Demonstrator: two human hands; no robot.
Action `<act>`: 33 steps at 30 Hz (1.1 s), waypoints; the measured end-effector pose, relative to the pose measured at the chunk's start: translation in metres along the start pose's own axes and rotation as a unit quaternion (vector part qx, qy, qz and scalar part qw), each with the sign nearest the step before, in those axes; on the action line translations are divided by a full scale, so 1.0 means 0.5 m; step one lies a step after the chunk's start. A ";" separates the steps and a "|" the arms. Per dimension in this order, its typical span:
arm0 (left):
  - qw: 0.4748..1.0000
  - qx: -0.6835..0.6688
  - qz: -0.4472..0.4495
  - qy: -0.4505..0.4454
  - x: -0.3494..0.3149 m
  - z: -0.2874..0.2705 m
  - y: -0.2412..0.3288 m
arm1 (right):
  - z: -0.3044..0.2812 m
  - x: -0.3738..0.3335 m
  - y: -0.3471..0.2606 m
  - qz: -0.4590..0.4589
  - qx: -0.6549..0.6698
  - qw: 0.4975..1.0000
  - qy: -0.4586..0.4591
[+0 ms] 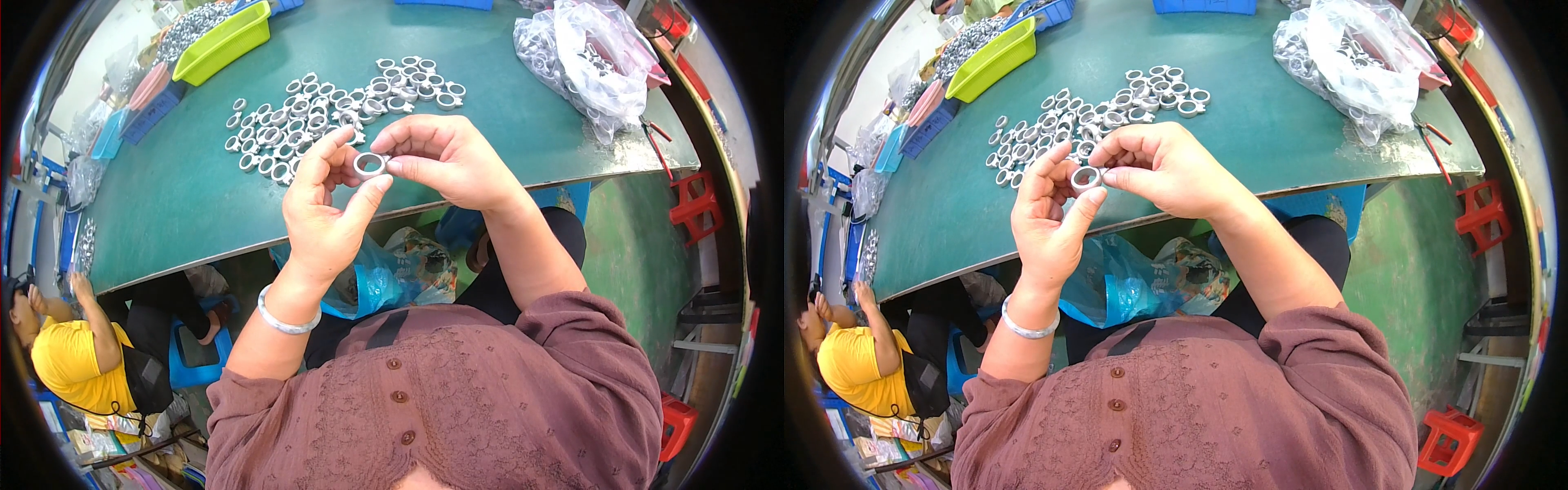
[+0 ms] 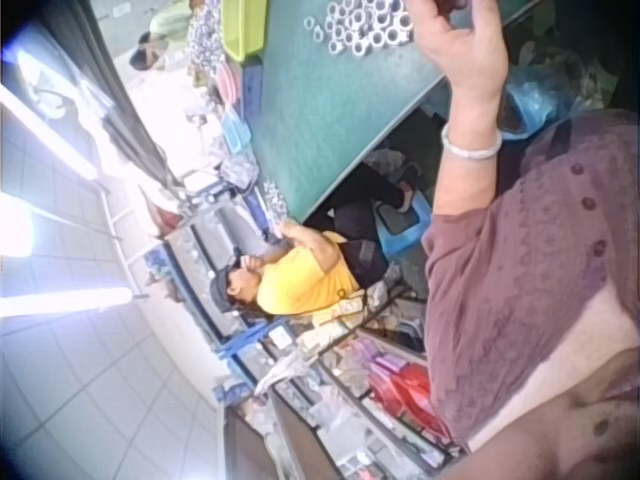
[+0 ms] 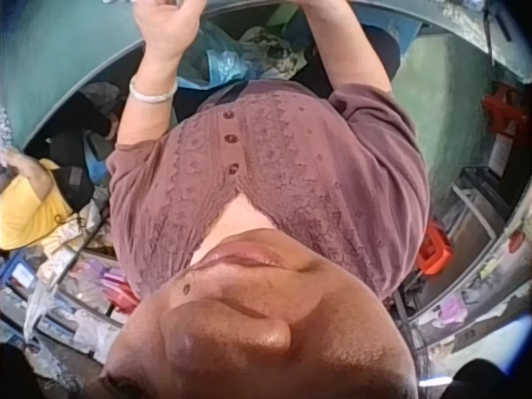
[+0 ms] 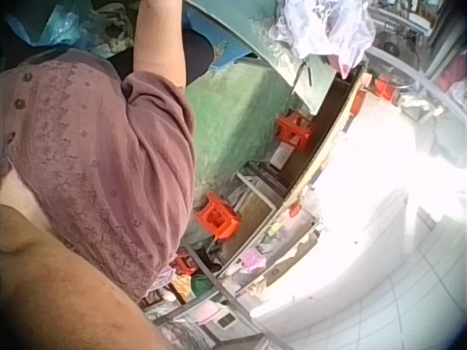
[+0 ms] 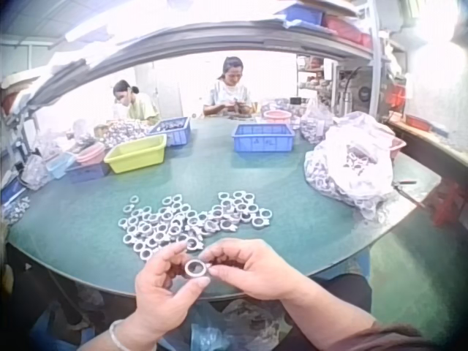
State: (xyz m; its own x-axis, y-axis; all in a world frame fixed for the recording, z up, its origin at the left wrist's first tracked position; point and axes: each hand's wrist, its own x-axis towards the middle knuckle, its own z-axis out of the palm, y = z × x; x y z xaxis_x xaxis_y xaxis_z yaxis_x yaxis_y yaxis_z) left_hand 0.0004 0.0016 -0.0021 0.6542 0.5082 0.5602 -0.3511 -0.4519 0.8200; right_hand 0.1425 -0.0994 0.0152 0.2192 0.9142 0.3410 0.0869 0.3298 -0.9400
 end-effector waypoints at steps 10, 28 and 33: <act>0.999 0.035 0.000 0.007 -0.007 -0.009 0.002 | -0.005 0.003 0.006 0.015 -0.023 0.999 -0.016; 0.912 0.330 -0.041 -0.241 -0.101 -0.111 0.020 | 0.024 0.058 0.068 -0.117 -0.549 0.827 0.042; 0.972 0.137 -0.152 -0.117 -0.075 -0.087 0.022 | 0.018 0.053 0.059 -0.126 -0.487 0.864 0.016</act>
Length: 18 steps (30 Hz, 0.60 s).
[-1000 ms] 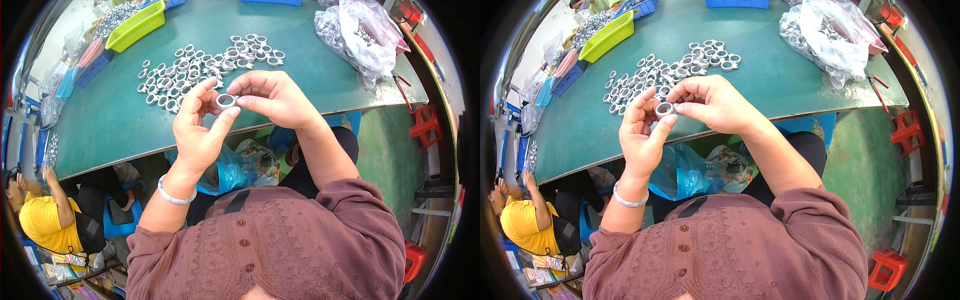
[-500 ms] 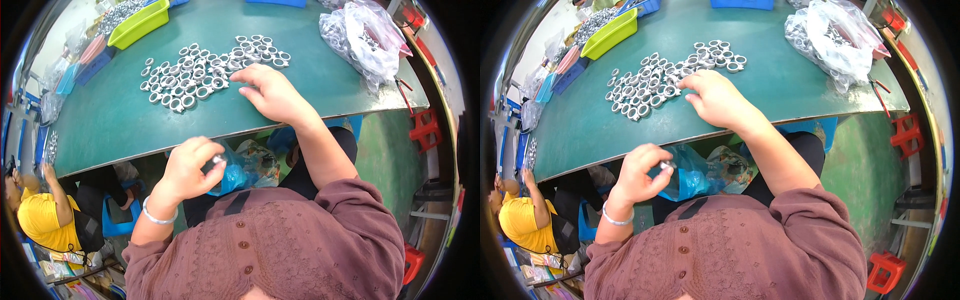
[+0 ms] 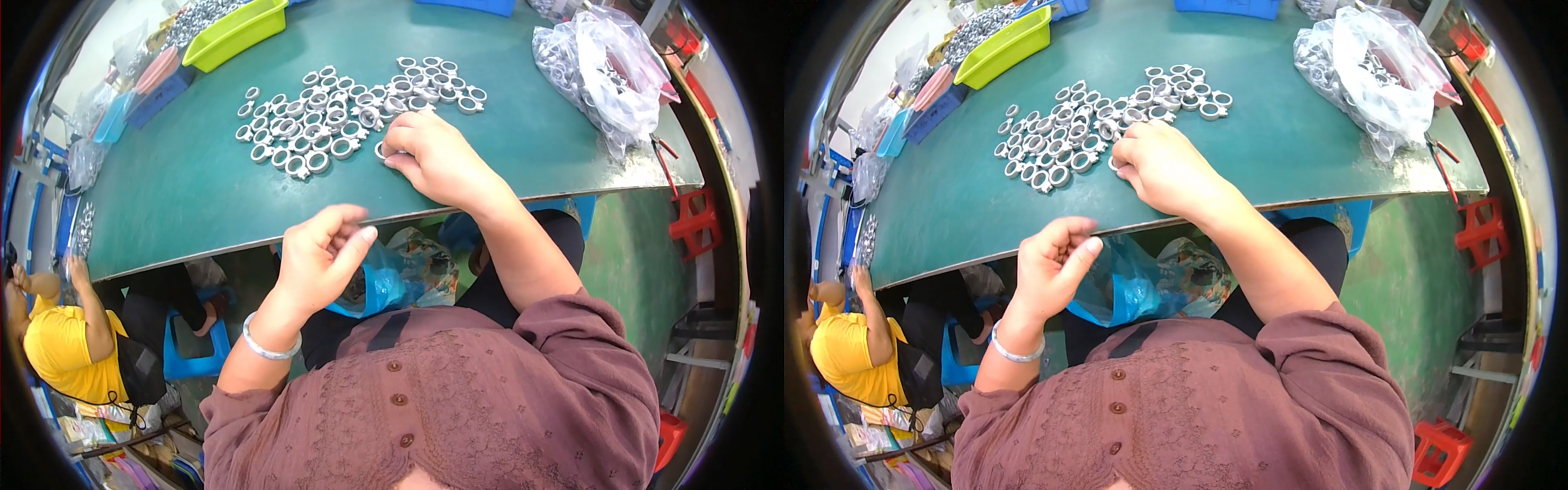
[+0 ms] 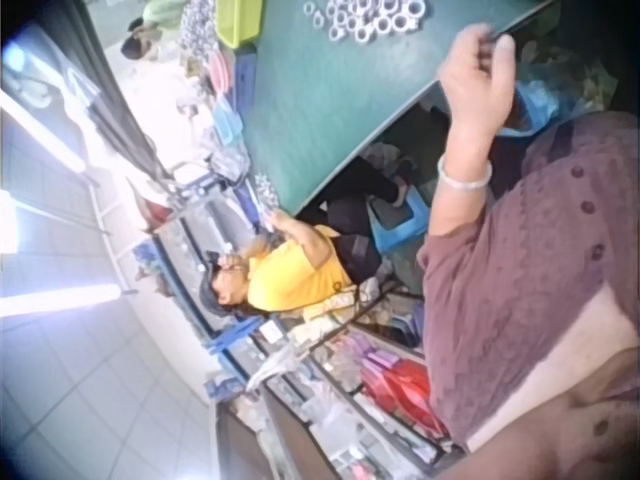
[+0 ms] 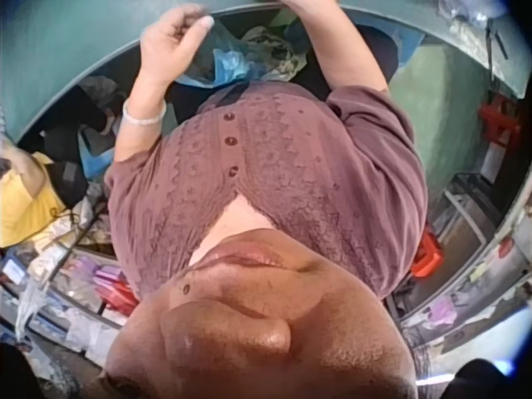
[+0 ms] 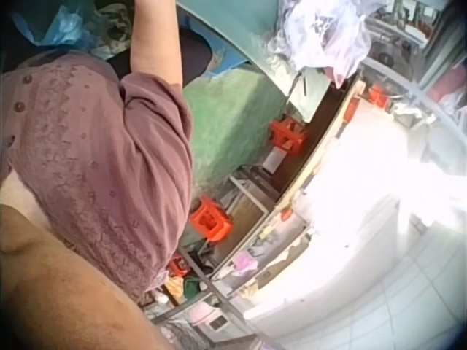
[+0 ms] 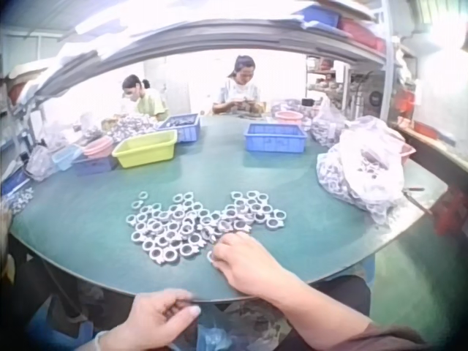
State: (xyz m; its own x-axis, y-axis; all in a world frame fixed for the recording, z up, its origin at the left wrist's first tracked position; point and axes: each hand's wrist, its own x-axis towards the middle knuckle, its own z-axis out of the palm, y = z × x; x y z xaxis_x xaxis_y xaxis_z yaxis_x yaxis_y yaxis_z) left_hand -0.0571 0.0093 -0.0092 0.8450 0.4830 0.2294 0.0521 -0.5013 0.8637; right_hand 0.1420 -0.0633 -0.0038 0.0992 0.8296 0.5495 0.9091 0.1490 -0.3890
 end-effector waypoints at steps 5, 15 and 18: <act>0.960 -0.254 -0.094 0.069 0.061 0.010 0.018 | -0.025 -0.003 -0.027 -0.050 0.100 0.993 0.040; 0.854 -0.507 -0.113 -0.037 0.075 0.015 0.017 | -0.054 -0.015 -0.047 -0.026 0.240 0.969 0.045; 0.841 -0.532 -0.086 -0.038 0.073 0.021 0.013 | -0.053 -0.022 -0.040 0.018 0.275 0.961 0.035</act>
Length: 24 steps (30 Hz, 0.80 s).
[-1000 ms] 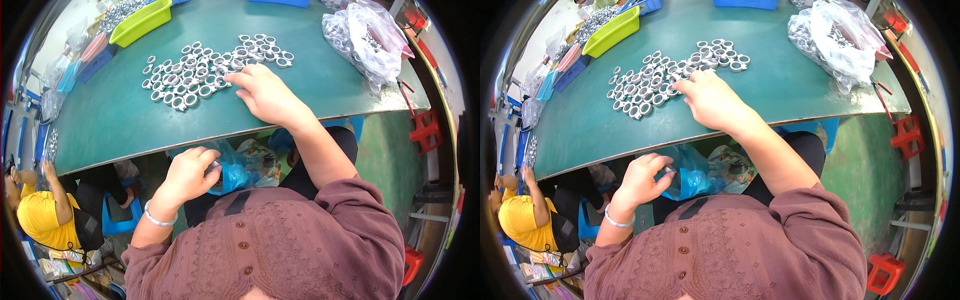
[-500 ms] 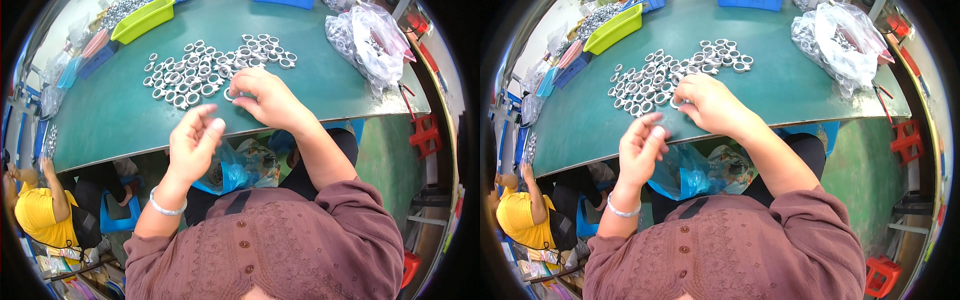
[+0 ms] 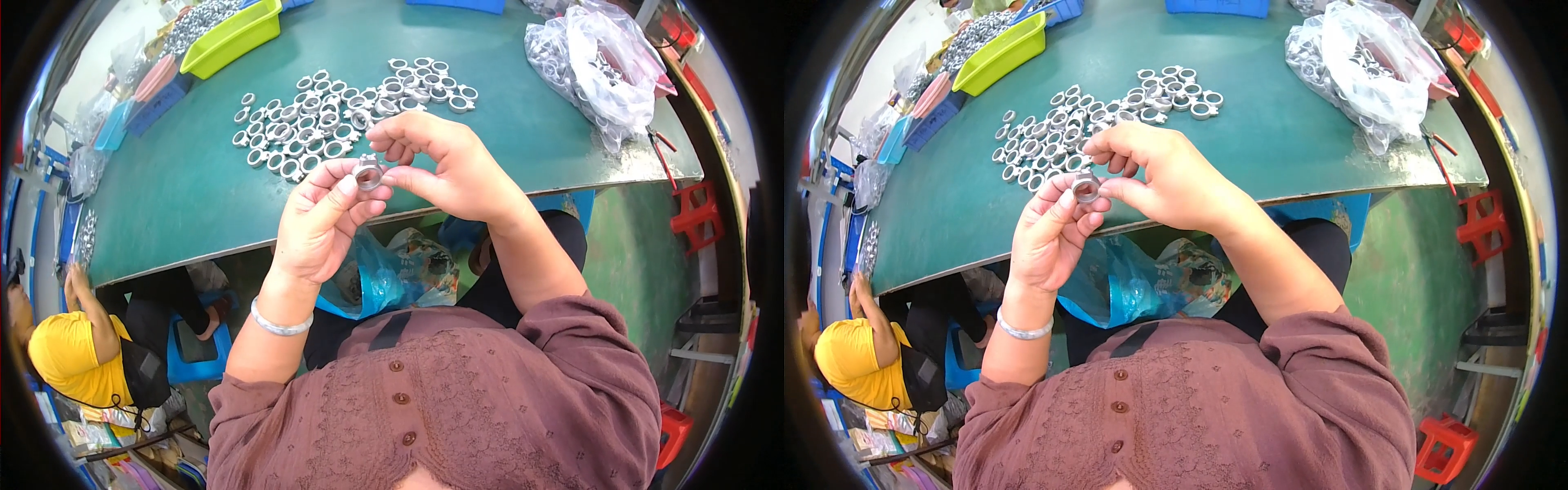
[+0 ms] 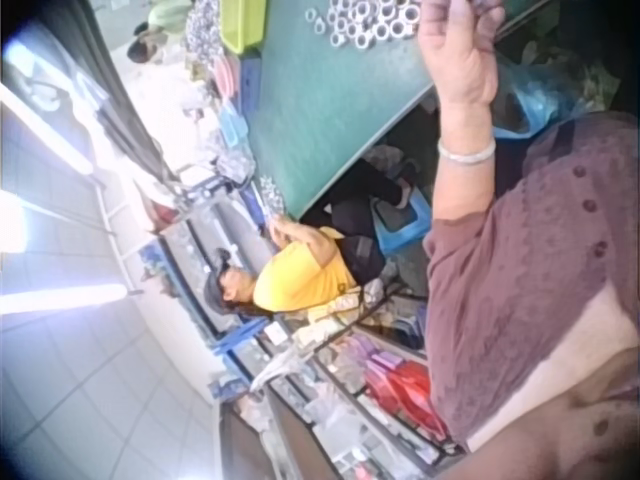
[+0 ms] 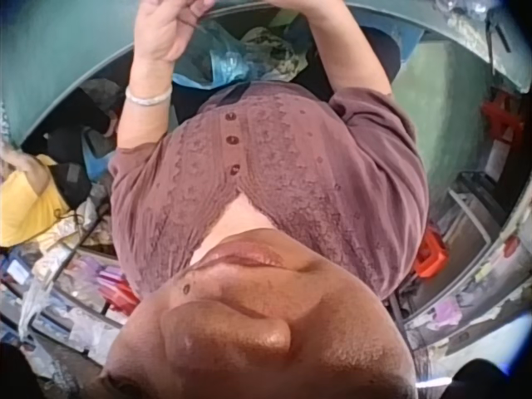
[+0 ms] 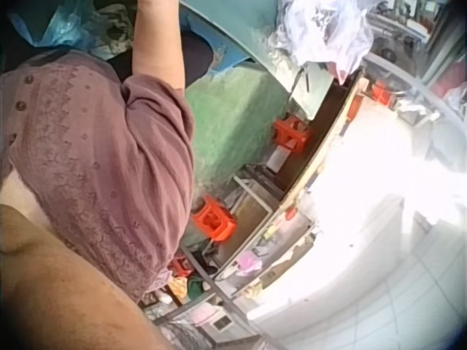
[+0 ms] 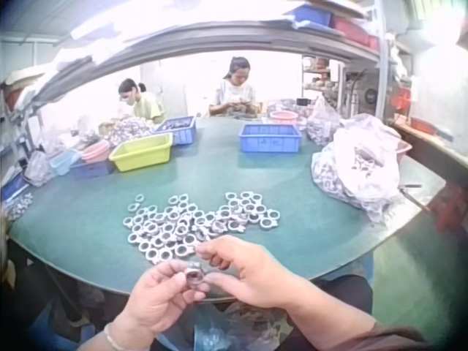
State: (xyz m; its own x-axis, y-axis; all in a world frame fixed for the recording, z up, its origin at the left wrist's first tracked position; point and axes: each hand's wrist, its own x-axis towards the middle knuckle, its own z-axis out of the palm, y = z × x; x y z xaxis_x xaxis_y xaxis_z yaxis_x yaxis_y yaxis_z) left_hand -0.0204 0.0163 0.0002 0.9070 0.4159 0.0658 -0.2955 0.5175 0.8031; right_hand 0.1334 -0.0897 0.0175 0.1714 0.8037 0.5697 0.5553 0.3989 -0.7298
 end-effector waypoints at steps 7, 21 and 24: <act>0.999 -0.028 0.016 -0.027 -0.002 0.001 -0.007 | -0.005 -0.003 -0.003 -0.007 0.022 1.000 -0.015; 0.999 -0.016 0.035 -0.028 0.003 0.004 -0.015 | -0.014 -0.003 -0.010 -0.055 -0.018 0.998 -0.012; 0.995 0.036 0.092 -0.015 0.002 0.005 -0.020 | -0.015 -0.004 -0.023 -0.014 0.025 1.000 -0.007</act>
State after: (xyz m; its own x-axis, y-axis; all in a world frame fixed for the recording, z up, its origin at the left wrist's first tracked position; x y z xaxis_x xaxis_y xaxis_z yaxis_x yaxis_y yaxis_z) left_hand -0.0154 0.0095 -0.0063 0.8486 0.4756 0.2319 -0.4357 0.3796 0.8161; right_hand 0.1327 -0.0991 0.0277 0.1453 0.7977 0.5853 0.5180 0.4427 -0.7319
